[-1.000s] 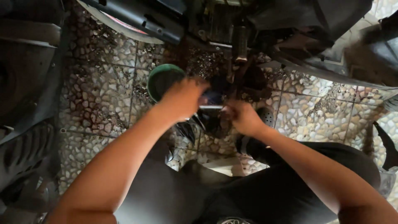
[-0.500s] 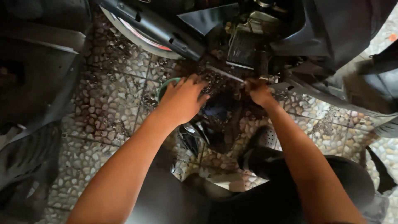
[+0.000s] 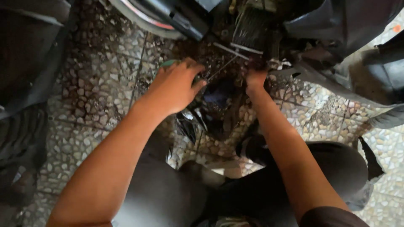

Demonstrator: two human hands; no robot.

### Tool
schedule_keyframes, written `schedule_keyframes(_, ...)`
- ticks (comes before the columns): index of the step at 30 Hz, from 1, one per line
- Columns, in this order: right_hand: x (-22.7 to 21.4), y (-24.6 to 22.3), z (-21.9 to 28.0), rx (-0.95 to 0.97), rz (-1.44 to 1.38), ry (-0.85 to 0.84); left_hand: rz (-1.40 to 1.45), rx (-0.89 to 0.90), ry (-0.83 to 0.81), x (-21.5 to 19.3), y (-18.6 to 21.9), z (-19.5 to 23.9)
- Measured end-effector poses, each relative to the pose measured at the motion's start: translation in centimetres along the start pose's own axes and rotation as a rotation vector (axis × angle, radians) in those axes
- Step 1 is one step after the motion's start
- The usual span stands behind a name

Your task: Cleaning and detailing the engine and frame components of a motorcycle using a cloth and detailing tools.

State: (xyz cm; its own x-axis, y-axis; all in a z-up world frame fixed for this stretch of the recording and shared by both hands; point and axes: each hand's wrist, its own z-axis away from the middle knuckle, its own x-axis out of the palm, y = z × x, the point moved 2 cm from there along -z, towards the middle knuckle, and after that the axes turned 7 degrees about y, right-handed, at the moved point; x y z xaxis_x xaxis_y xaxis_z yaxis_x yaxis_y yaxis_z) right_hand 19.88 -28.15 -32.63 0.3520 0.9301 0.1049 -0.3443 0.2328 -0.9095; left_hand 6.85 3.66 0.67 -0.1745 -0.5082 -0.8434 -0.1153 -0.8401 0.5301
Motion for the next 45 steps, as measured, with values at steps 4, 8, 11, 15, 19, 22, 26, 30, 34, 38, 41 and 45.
schedule_keyframes(4, -1.2, 1.7, -1.4, -0.017, -0.083, -0.003, -0.024, -0.001, -0.013, 0.2, -0.4, 0.0)
schedule_keyframes(8, -4.6, 3.8, -4.5, -0.702, 0.512, 0.086, -0.033, -0.004, -0.023, 0.1, -0.3, 0.0)
schedule_keyframes(11, -4.0, 1.1, -0.3, -1.237, 0.925, 0.033, -0.036, -0.003, -0.037, 0.2, -0.5, 0.0)
schedule_keyframes(15, -2.7, -1.3, 6.4, -0.835, 0.974, 0.112, -0.038, 0.031, -0.036, 0.4, -0.5, -0.1)
schedule_keyframes(19, -2.2, 0.9, 6.7, -0.824, 0.824, 0.136, -0.057, -0.018, -0.084, -0.2, 0.0, 0.0)
schedule_keyframes(22, -2.8, 3.0, 8.0, -0.854, 0.716, 0.37, -0.002, 0.002, -0.06, -0.3, 0.2, 0.0)
schedule_keyframes(26, -5.5, 11.9, 7.4, -0.721, 0.878, 0.14, 0.023, -0.008, -0.063, -0.1, 0.2, -0.2)
schedule_keyframes(30, -5.2, 20.7, 5.0, -0.367, 1.063, 0.163, -0.009, -0.048, -0.087, -0.3, 0.3, -0.3)
schedule_keyframes(34, -4.8, 26.3, 0.8, -0.572, 1.377, -0.011, 0.03, -0.048, -0.046, -0.5, -0.5, -0.2)
schedule_keyframes(38, -7.1, 29.5, 0.4, -0.366, 1.195, 0.141, 0.034, -0.112, -0.065, -0.6, -1.0, -0.4)
schedule_keyframes(41, -8.7, 29.7, 1.6, -0.289, 1.36, 0.009, 0.036, -0.17, -0.092, -0.9, -0.8, -0.5)
schedule_keyframes(45, -6.0, 17.6, 9.6, -0.207, 0.992, 0.13, 0.067, -0.074, -0.042, 0.1, -1.1, -0.5)
